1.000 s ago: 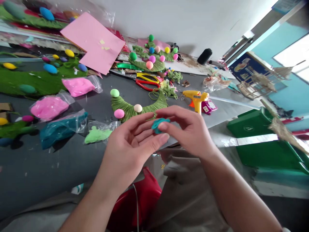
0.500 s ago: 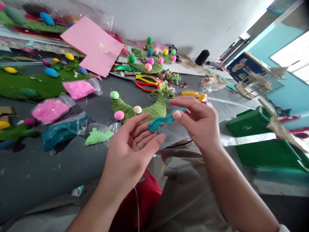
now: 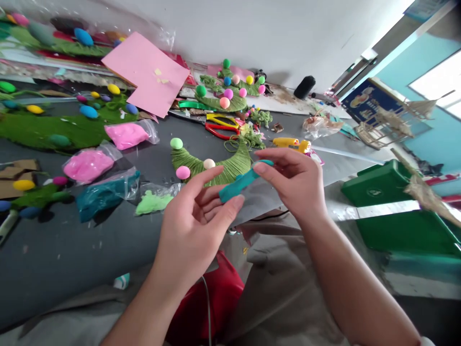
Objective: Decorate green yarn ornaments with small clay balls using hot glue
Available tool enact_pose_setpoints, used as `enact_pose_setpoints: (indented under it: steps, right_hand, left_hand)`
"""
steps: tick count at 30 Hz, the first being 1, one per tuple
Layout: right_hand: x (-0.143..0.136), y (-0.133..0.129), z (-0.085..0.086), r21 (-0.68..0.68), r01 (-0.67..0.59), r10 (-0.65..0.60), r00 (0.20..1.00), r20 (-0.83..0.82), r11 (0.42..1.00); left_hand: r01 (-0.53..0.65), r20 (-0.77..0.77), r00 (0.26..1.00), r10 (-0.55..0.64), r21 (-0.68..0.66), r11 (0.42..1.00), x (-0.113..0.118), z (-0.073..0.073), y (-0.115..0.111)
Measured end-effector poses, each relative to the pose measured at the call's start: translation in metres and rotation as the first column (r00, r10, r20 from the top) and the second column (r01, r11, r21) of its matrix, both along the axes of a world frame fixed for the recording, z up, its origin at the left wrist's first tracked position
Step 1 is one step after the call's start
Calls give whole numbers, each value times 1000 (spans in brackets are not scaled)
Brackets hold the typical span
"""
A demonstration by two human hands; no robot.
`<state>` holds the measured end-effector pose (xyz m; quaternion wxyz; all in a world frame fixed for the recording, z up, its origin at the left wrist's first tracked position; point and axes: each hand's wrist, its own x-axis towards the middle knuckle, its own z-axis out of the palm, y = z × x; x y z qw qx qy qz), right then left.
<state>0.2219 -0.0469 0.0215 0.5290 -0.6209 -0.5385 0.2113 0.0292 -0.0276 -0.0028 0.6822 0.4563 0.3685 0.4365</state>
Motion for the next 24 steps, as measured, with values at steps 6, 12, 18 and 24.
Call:
enact_pose_setpoints:
  steps: [6,12,18,24]
  right_hand:
    - [-11,-5,-2,-87,-298,310,923,228,951]
    - [-17,-7,-6,15,-322,286,860,422,947]
    - [-18,-7,-5,32,-218,210,963,170,975]
    - [-20,-2,-6,-36,-252,253,938,236,967]
  left_hand:
    - [185,199,968,-155,-144,972,-2,3,-1]
    - [177,373,928,14,-472,864,-5,5,7]
    - [251,518,849,102,-567,785,-9,13,15]
    - [197,306,949,-76,-390,899,-5,8,4]
